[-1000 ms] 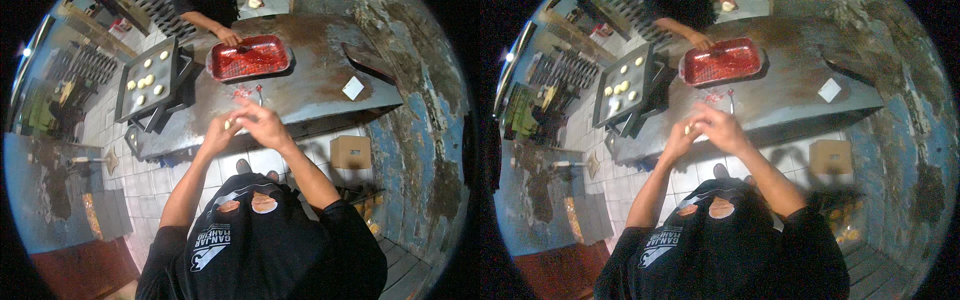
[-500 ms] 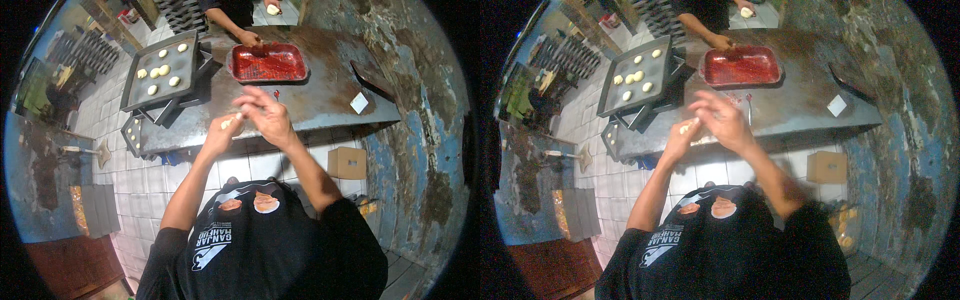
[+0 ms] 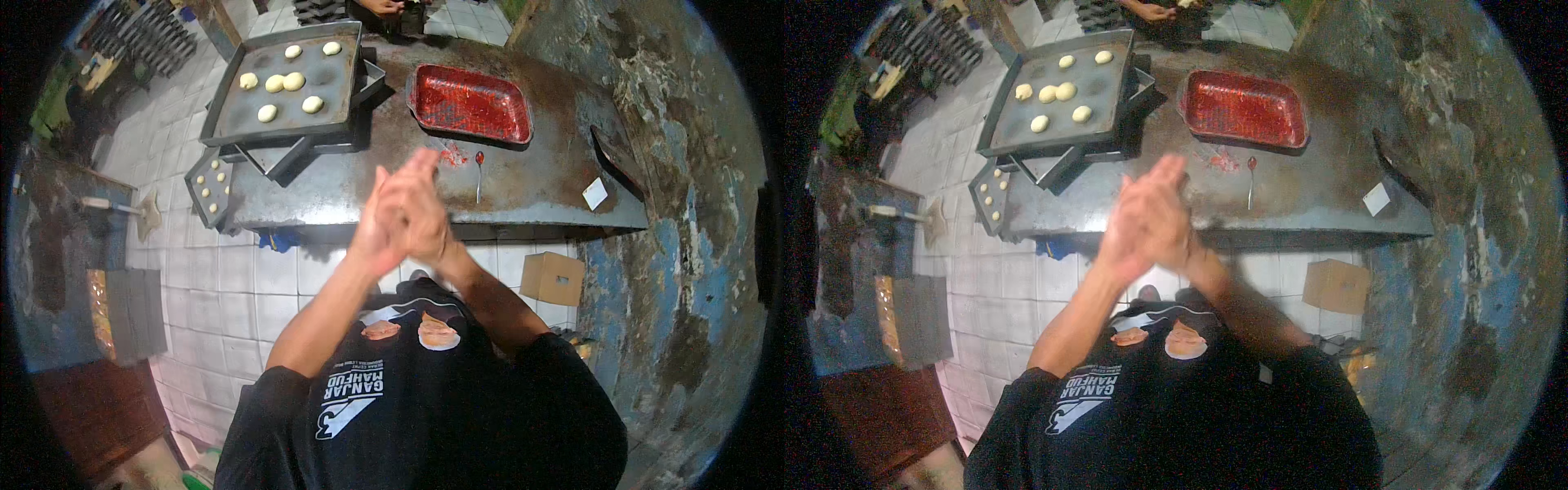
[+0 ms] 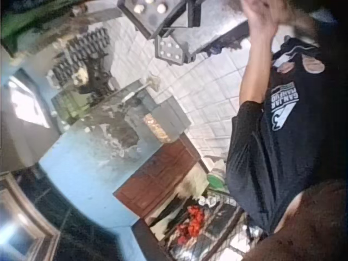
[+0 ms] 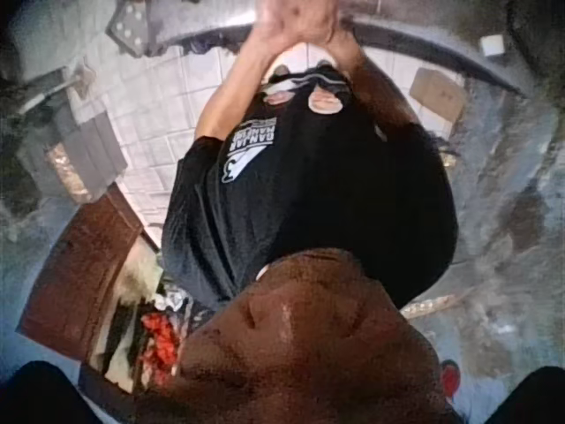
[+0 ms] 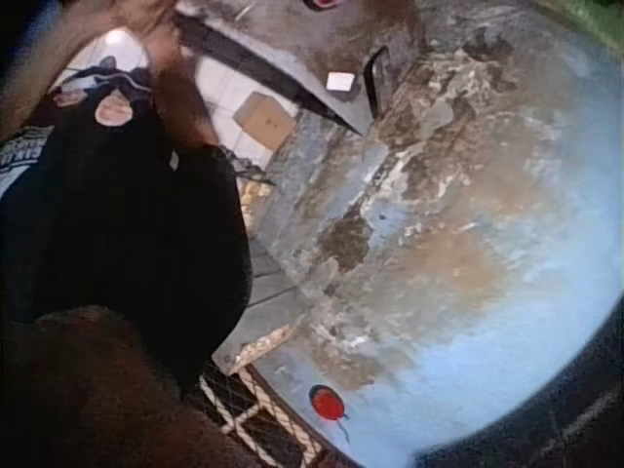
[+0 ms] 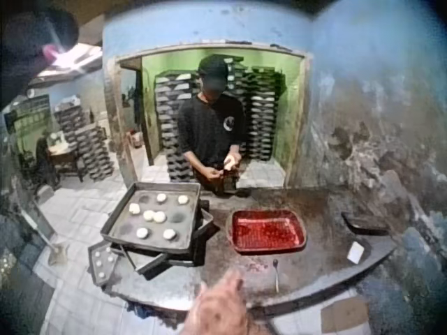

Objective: The person prepares dough rolls by flattening small pieces of dough, adding a red filling, and shaping them into rounds before placing them on a tray.

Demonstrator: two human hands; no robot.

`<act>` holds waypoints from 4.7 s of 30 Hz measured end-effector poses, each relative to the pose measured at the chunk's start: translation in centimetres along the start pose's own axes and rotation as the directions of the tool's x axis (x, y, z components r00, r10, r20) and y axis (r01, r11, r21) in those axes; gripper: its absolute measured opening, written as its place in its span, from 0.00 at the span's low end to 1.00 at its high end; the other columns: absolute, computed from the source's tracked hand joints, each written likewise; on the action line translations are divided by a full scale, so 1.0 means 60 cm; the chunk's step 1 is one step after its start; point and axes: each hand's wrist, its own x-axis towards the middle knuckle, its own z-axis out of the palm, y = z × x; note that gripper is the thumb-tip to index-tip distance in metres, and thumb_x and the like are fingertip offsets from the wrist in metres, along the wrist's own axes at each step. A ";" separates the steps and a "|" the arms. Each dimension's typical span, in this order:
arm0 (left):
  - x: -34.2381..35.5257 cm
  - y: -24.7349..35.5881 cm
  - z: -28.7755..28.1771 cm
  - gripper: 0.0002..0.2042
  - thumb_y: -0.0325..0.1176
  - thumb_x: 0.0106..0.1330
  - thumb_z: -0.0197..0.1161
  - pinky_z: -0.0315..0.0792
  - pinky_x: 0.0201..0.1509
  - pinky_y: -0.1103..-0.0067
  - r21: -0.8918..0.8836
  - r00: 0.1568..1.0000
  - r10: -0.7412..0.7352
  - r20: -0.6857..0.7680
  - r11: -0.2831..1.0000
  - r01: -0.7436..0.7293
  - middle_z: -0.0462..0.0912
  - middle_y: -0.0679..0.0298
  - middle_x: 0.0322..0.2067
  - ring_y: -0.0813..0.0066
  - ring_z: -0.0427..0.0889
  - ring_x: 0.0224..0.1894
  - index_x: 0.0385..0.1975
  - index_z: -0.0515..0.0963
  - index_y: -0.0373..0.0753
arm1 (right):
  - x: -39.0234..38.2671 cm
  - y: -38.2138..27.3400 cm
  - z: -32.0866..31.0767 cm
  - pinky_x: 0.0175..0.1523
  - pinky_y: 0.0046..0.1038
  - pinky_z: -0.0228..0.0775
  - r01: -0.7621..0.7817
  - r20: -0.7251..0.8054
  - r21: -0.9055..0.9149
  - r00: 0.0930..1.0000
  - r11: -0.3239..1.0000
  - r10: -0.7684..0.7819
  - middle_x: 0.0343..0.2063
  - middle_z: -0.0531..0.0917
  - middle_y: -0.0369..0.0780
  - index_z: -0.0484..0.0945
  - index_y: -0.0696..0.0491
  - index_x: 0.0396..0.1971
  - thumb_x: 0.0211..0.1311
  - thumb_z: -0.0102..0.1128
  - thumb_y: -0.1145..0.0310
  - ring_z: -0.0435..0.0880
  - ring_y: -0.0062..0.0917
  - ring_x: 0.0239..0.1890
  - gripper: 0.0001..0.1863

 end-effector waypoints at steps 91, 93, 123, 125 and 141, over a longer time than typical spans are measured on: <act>0.078 -0.130 -0.292 0.21 0.30 0.69 0.60 0.75 0.49 0.76 0.808 0.858 -0.081 -0.508 0.299 0.507 0.84 0.62 0.45 0.74 0.81 0.46 0.62 0.72 0.37 | -0.187 0.174 -0.055 0.49 0.37 0.75 -0.527 0.199 -0.181 0.807 0.831 0.555 0.35 0.84 0.46 0.83 0.55 0.40 0.61 0.66 0.68 0.83 0.40 0.41 0.10; 0.094 -0.123 -0.250 0.19 0.28 0.71 0.58 0.77 0.50 0.76 0.686 0.787 -0.147 -0.599 0.413 0.600 0.85 0.61 0.42 0.71 0.84 0.46 0.62 0.71 0.38 | -0.188 0.228 -0.077 0.52 0.39 0.74 -0.822 0.108 0.145 0.567 0.551 0.817 0.37 0.84 0.46 0.84 0.55 0.37 0.62 0.67 0.65 0.83 0.41 0.42 0.10; 0.604 0.065 -0.345 0.17 0.27 0.62 0.71 0.77 0.52 0.74 0.971 0.965 0.249 -0.087 -0.194 0.138 0.85 0.57 0.43 0.66 0.85 0.47 0.51 0.78 0.36 | -0.060 0.734 -0.168 0.34 0.28 0.74 -0.983 0.419 -0.146 0.041 0.111 0.907 0.21 0.84 0.36 0.81 0.59 0.27 0.66 0.55 0.65 0.83 0.22 0.26 0.14; 0.606 0.042 -0.360 0.20 0.29 0.63 0.71 0.78 0.52 0.71 0.962 0.935 0.228 -0.272 0.029 0.272 0.86 0.55 0.44 0.61 0.86 0.47 0.53 0.75 0.36 | -0.021 0.686 -0.165 0.33 0.20 0.68 -0.990 0.433 -0.131 -0.004 0.059 0.901 0.21 0.82 0.29 0.84 0.60 0.31 0.67 0.57 0.64 0.76 0.13 0.25 0.14; 0.464 -0.124 -0.229 0.22 0.24 0.60 0.63 0.70 0.56 0.76 0.869 0.961 -0.166 -0.219 0.415 0.270 0.76 0.68 0.46 0.75 0.74 0.51 0.55 0.70 0.40 | -0.253 0.460 -0.216 0.48 0.31 0.76 -0.775 -0.039 -0.418 0.536 0.473 0.844 0.40 0.85 0.43 0.72 0.61 0.58 0.67 0.64 0.63 0.84 0.32 0.45 0.25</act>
